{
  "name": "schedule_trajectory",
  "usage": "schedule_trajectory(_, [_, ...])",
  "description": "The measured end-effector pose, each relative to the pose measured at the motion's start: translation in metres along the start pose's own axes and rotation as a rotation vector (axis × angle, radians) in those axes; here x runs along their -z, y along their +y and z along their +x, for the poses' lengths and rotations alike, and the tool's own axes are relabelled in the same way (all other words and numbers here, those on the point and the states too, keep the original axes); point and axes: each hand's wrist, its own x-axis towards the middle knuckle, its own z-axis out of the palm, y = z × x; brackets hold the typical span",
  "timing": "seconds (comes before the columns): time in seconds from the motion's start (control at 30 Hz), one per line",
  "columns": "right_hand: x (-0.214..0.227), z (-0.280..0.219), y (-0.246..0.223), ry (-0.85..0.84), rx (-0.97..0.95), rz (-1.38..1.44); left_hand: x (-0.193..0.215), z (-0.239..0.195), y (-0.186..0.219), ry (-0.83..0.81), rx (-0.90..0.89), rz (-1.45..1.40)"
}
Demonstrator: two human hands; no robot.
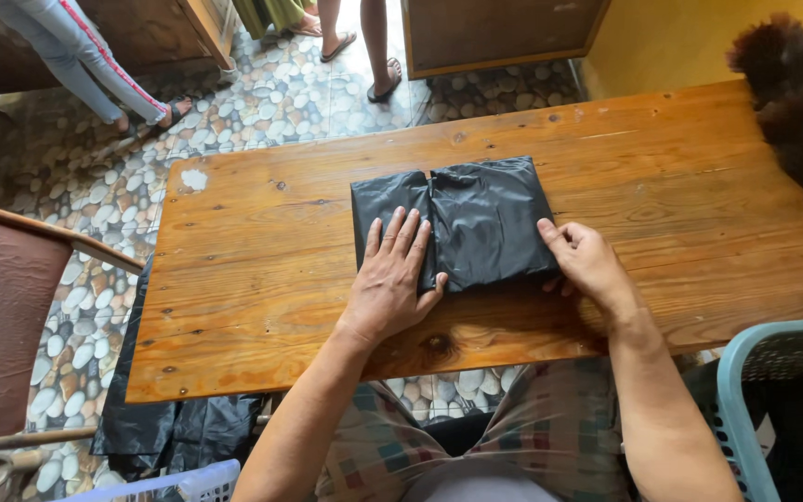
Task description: The person uses a feather duster to brush a large black plastic sheet on a wooden table. They then fold the sheet multiple times into a compact rectangular bundle, smoothing it with their hands.
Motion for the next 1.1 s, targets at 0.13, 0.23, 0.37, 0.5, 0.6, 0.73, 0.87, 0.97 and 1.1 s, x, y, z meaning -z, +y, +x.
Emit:
schedule_trajectory(0.13, [-0.004, -0.006, -0.007, 0.029, 0.028, -0.006, 0.003, 0.001, 0.001, 0.003, 0.009, -0.016])
schedule_trajectory(0.23, [-0.005, -0.003, 0.0, 0.087, 0.053, -0.074, 0.004, 0.001, 0.002, 0.002, 0.018, -0.032])
schedule_trajectory(0.37, [-0.007, 0.002, 0.009, 0.132, 0.067, -0.245, 0.003, 0.001, 0.002, 0.023, 0.02, -0.026])
schedule_trajectory(0.5, [0.0, -0.005, -0.01, 0.096, -0.015, -0.642, 0.001, 0.0, 0.002, 0.025, 0.023, -0.008])
schedule_trajectory(0.6, [-0.01, -0.011, -0.032, 0.209, 0.118, -0.773, -0.002, 0.0, 0.001, 0.023, 0.026, 0.01])
schedule_trajectory(0.73, [-0.039, -0.011, -0.066, 0.17, 0.718, -0.763, -0.001, -0.001, 0.002, 0.007, 0.021, 0.016])
schedule_trajectory(0.87, [-0.077, 0.033, -0.055, 0.048, 0.805, -0.938, -0.001, 0.001, 0.002, -0.01, 0.019, 0.02])
schedule_trajectory(0.97, [-0.092, 0.041, -0.048, 0.048, 0.787, -1.054, 0.0, 0.0, 0.002, -0.017, 0.026, 0.016])
schedule_trajectory(1.1, [-0.096, 0.043, -0.038, 0.081, 0.821, -1.078, 0.004, 0.001, 0.003, -0.032, 0.036, -0.003])
